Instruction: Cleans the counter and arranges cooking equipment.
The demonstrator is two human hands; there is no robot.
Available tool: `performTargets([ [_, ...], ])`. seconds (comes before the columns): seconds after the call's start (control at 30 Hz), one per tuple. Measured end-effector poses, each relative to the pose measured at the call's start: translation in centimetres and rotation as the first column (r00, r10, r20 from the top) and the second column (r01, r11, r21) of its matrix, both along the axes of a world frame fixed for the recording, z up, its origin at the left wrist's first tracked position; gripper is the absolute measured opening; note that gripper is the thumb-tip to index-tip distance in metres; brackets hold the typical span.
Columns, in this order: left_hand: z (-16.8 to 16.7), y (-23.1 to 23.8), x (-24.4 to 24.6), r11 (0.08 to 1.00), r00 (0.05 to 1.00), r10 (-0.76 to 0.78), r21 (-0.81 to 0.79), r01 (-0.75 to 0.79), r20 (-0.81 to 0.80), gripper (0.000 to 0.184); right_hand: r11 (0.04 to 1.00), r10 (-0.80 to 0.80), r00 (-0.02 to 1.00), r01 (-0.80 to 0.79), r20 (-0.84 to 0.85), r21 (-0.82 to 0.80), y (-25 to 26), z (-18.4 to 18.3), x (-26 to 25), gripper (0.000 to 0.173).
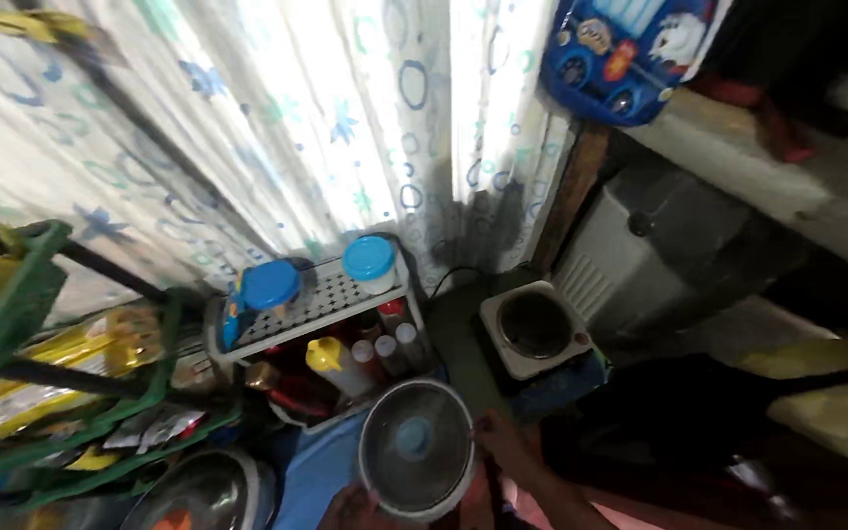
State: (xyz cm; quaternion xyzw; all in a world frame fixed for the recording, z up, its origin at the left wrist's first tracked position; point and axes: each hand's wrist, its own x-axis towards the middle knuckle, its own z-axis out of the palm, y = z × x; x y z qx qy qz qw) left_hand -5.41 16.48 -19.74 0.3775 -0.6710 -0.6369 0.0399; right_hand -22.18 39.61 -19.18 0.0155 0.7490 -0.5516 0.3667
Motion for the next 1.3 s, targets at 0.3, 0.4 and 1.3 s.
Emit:
performTargets([
  [0.3,4.0,10.0,-22.3,0.927,0.918,-0.370,0.010,0.375,-0.143,0.036,0.880,-0.436,0.844,0.472,-0.313,0.049,12.2,5.0,-12.2,0.034],
  [0.4,4.8,12.4,-27.8,0.909,0.903,-0.416,-0.026,0.416,-0.110,0.038,0.837,-0.503,0.795,0.546,-0.339,0.039,14.5,4.5,-15.9,0.034],
  [1.3,2.9,16.3,-25.9,0.831,0.829,-0.557,-0.035,0.555,-0.059,0.041,0.872,-0.455,0.833,0.489,-0.315,0.034,17.7,2.9,-20.2,0.034],
])
